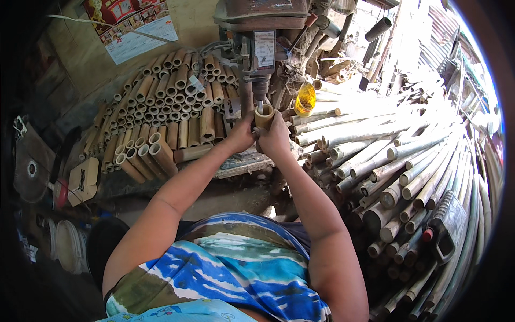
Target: The person picks short bamboo tubes from a bin and places them under a drill press. They hold each tube with both hands and lower the drill to bore into the tube, then remove it and place it on the workbench. The process repeats for several tubes.
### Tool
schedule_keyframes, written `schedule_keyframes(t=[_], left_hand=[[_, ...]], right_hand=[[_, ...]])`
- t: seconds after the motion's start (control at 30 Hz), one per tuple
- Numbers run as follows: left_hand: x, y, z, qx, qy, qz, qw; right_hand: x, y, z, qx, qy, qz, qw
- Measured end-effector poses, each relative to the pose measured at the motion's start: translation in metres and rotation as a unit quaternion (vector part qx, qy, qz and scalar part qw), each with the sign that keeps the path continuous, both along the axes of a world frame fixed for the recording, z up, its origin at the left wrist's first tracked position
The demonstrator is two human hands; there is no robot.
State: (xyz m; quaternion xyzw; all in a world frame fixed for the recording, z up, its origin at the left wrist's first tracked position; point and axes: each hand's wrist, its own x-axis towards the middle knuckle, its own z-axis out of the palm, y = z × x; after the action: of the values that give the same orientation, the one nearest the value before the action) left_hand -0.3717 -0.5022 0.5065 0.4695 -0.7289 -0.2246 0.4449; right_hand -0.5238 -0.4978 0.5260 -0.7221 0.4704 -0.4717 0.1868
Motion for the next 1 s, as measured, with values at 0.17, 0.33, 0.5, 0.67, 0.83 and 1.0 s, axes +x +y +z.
schedule_keyframes(t=[0.17,0.33,0.5,0.67,0.83,1.0], left_hand=[[0.003,0.021,0.002,-0.017,0.026,0.009,0.999],[0.016,0.024,0.002,0.032,0.038,0.011,0.999],[0.021,0.017,-0.026,0.052,0.012,0.034,0.998],[0.036,0.057,-0.084,0.104,0.045,-0.021,0.993],[0.059,0.117,-0.115,0.135,0.008,0.032,0.99],[0.065,0.14,-0.125,0.108,0.096,0.057,0.988]], right_hand=[[0.006,0.008,-0.011,-0.102,0.011,0.026,0.994],[0.018,0.002,-0.014,-0.022,0.027,0.037,0.999],[0.019,-0.009,-0.024,0.053,0.057,0.021,0.997],[0.011,0.027,-0.063,0.202,-0.052,0.077,0.975],[0.009,0.074,-0.066,0.112,-0.013,0.158,0.981],[0.026,0.095,-0.054,-0.02,0.056,0.182,0.982]])
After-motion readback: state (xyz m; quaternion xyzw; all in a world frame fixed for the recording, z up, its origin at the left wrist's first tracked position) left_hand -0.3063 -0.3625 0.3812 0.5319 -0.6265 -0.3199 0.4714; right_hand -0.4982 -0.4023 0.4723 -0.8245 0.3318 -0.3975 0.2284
